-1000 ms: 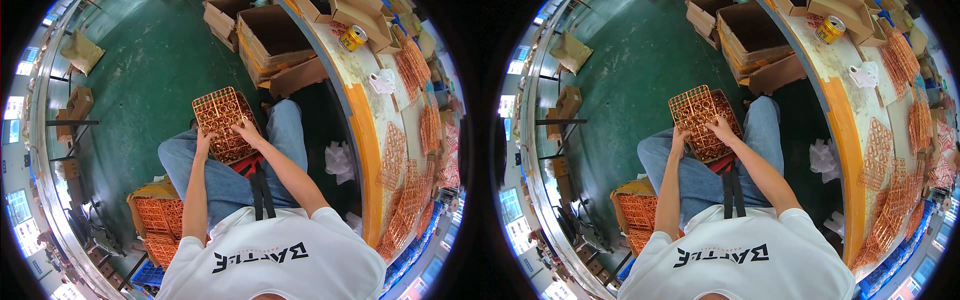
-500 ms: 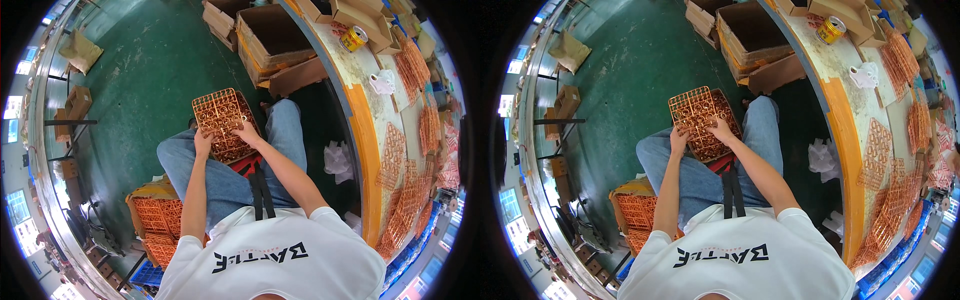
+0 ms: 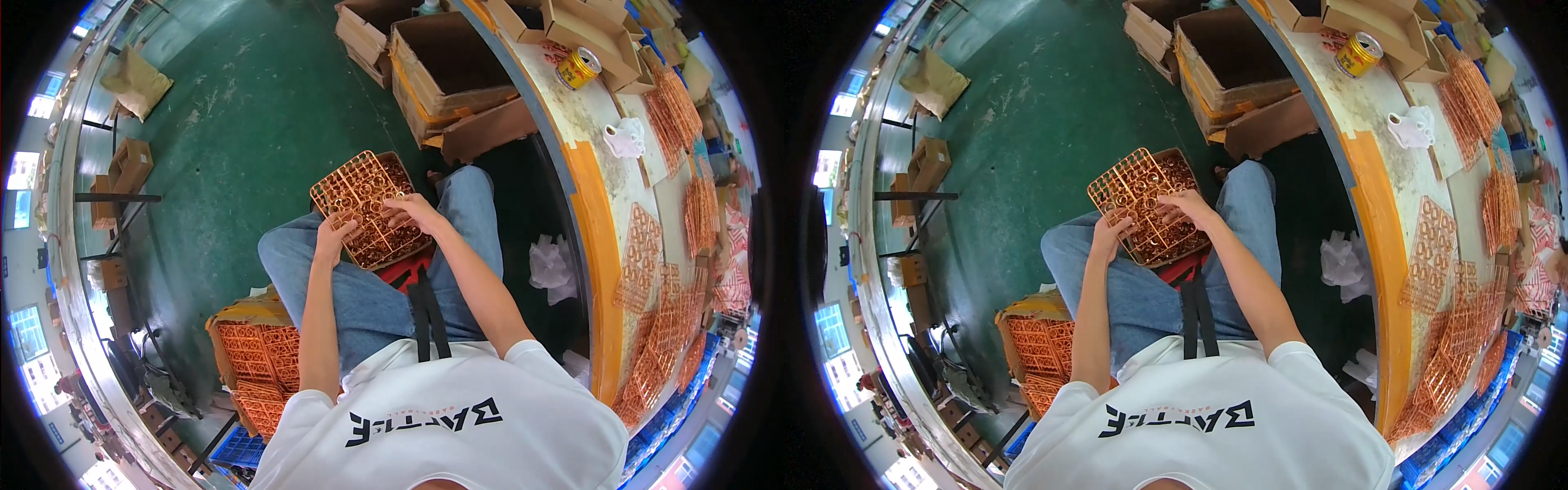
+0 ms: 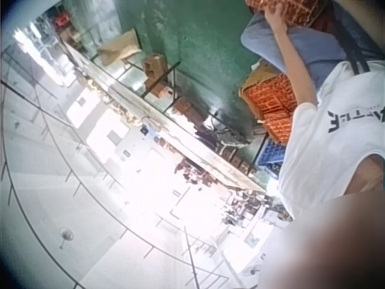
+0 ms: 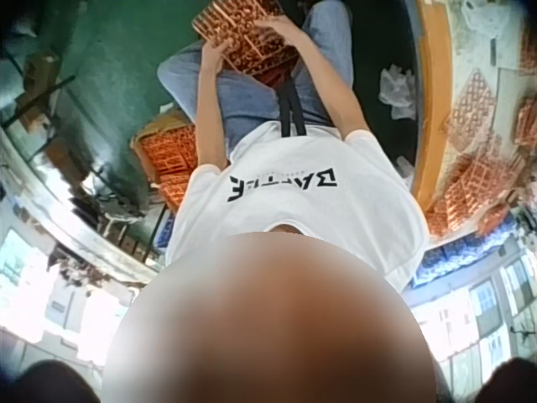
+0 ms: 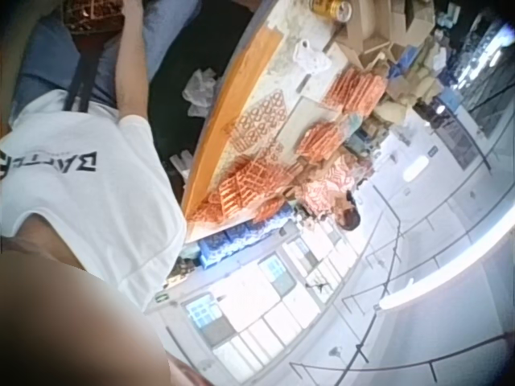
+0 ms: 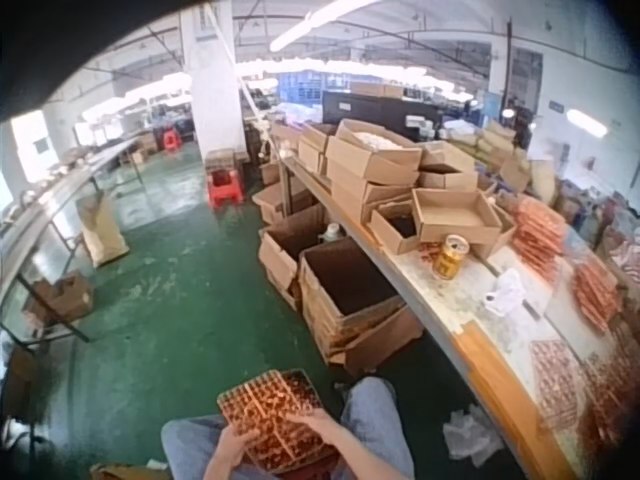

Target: The person places small electronic components into a copper-colored grid, periodically reaching for more components from a container in their lap and placing completed or partially completed grids onto a workbench.

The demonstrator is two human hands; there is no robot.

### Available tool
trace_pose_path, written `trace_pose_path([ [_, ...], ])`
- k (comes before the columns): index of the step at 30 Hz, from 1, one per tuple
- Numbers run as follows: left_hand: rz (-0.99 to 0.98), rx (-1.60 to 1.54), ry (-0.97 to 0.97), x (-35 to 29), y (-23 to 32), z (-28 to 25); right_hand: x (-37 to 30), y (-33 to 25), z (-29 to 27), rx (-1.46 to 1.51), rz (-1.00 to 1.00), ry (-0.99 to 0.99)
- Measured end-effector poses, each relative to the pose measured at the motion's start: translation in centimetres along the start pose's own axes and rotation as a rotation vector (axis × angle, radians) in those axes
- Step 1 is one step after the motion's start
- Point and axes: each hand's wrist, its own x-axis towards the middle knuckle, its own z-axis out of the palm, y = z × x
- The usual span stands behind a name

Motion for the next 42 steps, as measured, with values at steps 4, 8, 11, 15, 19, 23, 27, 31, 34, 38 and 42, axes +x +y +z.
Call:
trace_pose_path([
  [4, 0.016, 0.107, 0.11, 0.4, -1.0, -0.2, -0.1, -0.5, 0.8, -0.072, -0.081, -0.041],
  [8, 0.065, 0.272, 0.067, 1.6, -1.4, 0.1, 1.6, 1.8, 0.2, -0.244, -0.356, 0.069],
  [11, 0.018, -0.098, -0.013, 1.8, -1.8, -0.4, 2.2, 2.6, 1.1, -0.596, -0.615, 0.369],
  [15, 0.068, 0.04, -0.006, 1.4, -0.5, 2.0, 2.9, 3.0, -0.6, -0.28, -0.35, 0.228],
  [19, 0.143, 0.157, 0.066, 1.3, -1.3, 0.9, 1.4, 1.6, 1.7, 0.099, -0.151, 0.108],
  [23, -0.024, 0.041, 0.047, 1.3, -1.2, 0.2, 1.5, 1.8, 1.7, 0.027, -0.181, 0.029],
  [27, -0.019, 0.093, 0.068, 2.1, -2.4, 0.1, 3.6, 4.6, 0.5, -0.081, -0.254, 0.181],
  [31, -0.083, 0.106, 0.129, 2.7, -3.6, -0.9, 3.3, 5.2, 1.1, -0.421, -0.326, 0.358],
  [34, -0.015, 0.154, 0.072, 2.6, -3.3, -0.8, 2.8, 4.5, 1.2, -0.768, -0.269, 0.518],
  [38, -0.032, 0.032, 0.1, 2.5, -2.9, -0.8, 3.2, 4.6, 1.1, -0.686, -0.282, 0.454],
  [42, -0.095, 0.117, 0.05, 2.6, -1.8, 0.7, 4.8, 6.1, -1.4, -0.375, -0.248, 0.302],
])
